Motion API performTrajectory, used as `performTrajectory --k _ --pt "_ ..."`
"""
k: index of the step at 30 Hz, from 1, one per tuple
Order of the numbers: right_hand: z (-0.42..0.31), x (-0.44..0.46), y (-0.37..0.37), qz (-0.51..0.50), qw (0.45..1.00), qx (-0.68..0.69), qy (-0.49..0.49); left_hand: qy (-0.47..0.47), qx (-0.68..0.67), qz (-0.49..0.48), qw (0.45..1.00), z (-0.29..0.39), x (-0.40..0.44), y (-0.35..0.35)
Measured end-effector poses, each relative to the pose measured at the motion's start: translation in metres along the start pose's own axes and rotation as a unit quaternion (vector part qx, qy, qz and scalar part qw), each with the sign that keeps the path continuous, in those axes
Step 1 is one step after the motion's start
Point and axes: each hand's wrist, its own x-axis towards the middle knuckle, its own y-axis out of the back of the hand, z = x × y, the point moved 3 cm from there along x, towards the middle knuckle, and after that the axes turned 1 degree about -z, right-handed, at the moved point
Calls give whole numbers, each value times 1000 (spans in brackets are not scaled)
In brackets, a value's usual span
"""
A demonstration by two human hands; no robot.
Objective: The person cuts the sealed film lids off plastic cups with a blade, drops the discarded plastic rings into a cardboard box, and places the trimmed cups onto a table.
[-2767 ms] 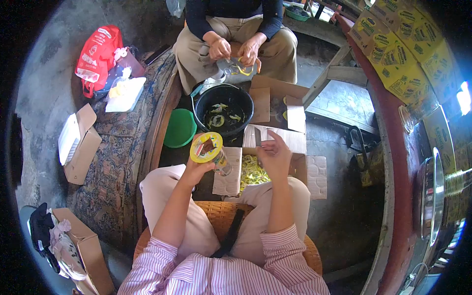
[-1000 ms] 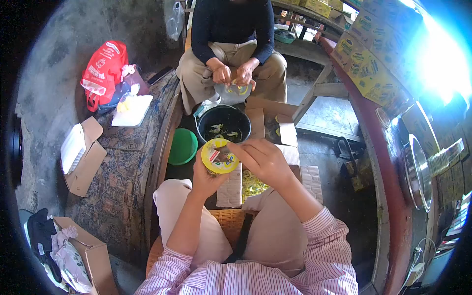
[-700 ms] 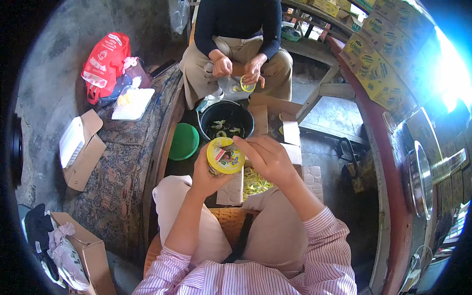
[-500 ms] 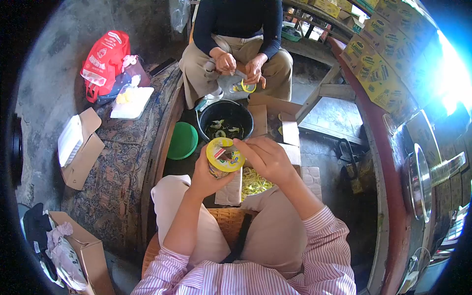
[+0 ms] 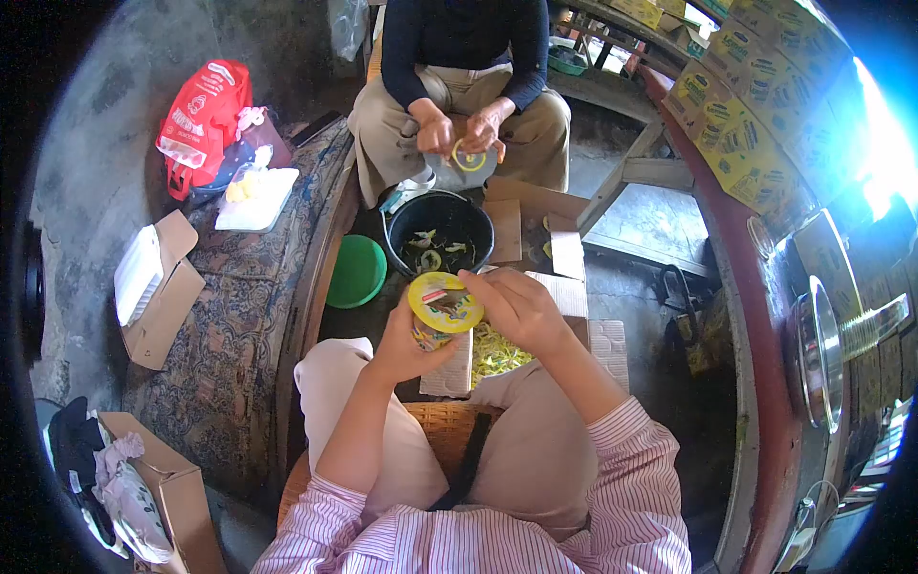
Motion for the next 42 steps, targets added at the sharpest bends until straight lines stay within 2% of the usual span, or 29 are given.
performTrajectory --k 3,6,9,15,18,21,24,27,28,34,37,42 --pt "2 -4 -2 10 1000 10 4 -2 -48 5 999 -7 -3 -6" --pt "2 -5 4 21 1000 23 -4 15 -64 -21 998 -16 -6 -9" --pt "3 -12 4 8 999 41 -10 35 -140 -58 988 -9 -7 -16" --pt "-4 -11 11 8 999 51 2 167 -276 -198 926 -25 -18 -18" --pt "-6 -7 13 10 997 75 7 189 -363 -212 887 -20 -22 -19" --pt "-5 -6 14 9 998 63 7 173 -344 -202 900 -20 -20 -19" --pt "-1 -7 12 8 999 36 -5 87 -239 -98 962 -7 -10 -19" --pt "3 -7 10 12 1000 -6 -1 78 -215 -59 972 -12 -4 -15" --pt "4 -8 8 4 1000 -17 -5 48 -130 -57 989 -13 -2 -11" --pt "-2 1 4 -30 999 -22 4 40 -37 26 998 -27 -3 -24" --pt "-2 2 3 -42 999 -33 8 9 18 52 998 -21 1 -17" --pt "0 1 4 -51 998 -39 28 24 7 39 999 -18 0 -14"
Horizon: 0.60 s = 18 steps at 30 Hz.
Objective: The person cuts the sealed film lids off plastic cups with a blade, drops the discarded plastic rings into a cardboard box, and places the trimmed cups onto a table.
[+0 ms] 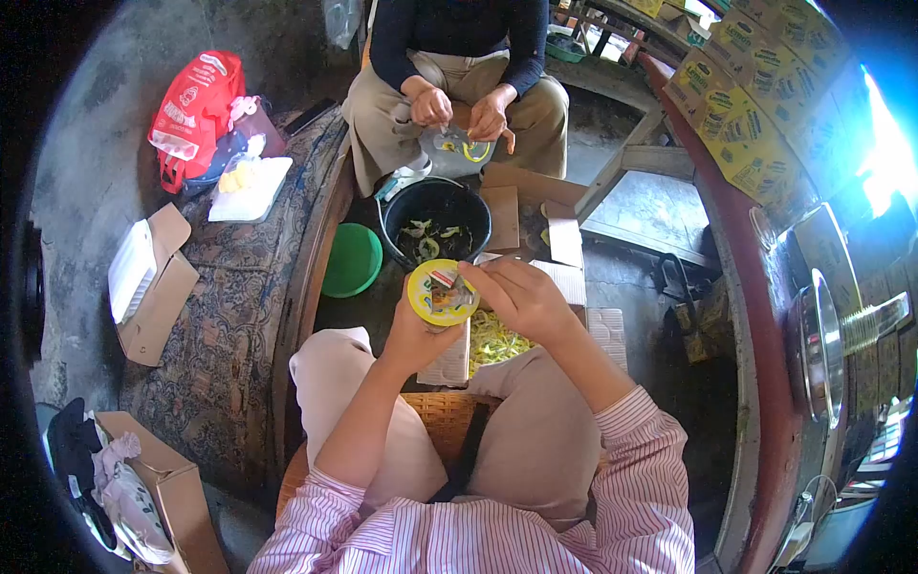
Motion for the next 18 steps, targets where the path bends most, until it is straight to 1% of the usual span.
performTrajectory --k 4,7,10,13,18 --pt "-2 1 3 -11 1000 -2 9 22 -23 -40 999 3 -1 -1" --pt "-3 1 3 -11 1000 -5 11 24 -32 -23 999 5 -3 -3" --pt "-2 -3 1 -8 1000 14 16 21 -53 -60 997 0 -5 -2" --pt "-5 -2 3 -8 999 20 41 29 -114 -112 987 -9 -7 -4" --pt "-7 -5 5 -2 998 37 46 81 -164 -187 965 0 -10 -2"
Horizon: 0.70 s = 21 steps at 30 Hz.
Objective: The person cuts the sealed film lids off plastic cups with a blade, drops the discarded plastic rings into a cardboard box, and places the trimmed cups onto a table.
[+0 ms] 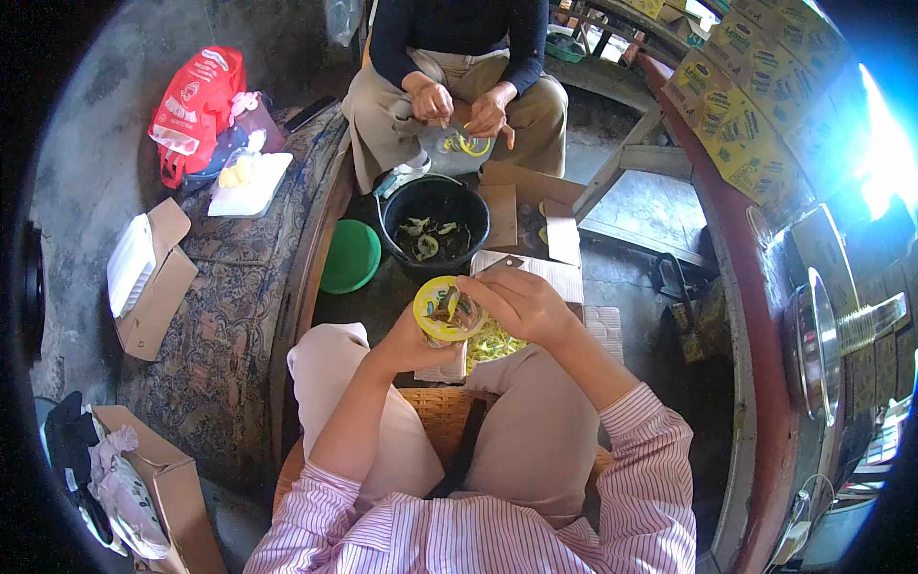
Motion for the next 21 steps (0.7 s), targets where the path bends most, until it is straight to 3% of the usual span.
performTrajectory --k 9,10,13,19,21 --pt "-3 1 -2 26 999 21 13 48 -40 -27 998 1 -4 3" --pt "-2 2 -2 27 999 23 14 49 -39 -18 998 2 -3 3" --pt "2 2 -2 19 1000 12 -6 -89 -18 94 991 13 5 -1" --pt "8 5 -4 31 999 -3 -20 -73 101 165 978 27 4 6" --pt "8 6 -4 33 999 -8 -20 -97 75 172 978 21 5 7"
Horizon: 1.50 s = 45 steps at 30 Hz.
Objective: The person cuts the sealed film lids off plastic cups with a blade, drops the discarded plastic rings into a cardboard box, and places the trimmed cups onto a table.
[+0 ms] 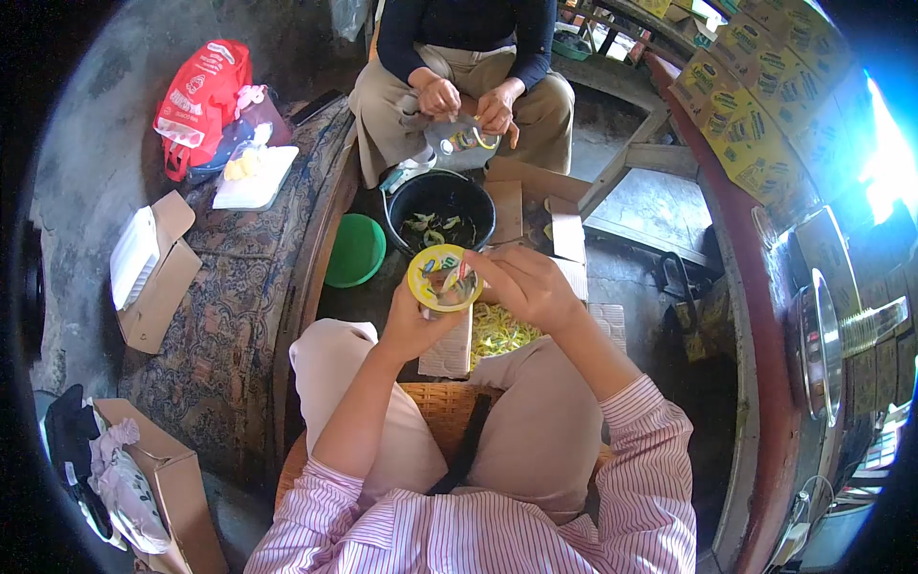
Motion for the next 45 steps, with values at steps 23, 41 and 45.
performTrajectory --k 23,41,45 --pt "-4 1 3 -23 999 -16 37 58 -49 -94 993 -18 -8 -5" --pt "-6 -9 3 -6 999 32 -8 148 -166 -167 960 -21 -13 -4" --pt "3 -6 4 10 999 8 -33 74 -119 -91 986 -17 -4 -1"
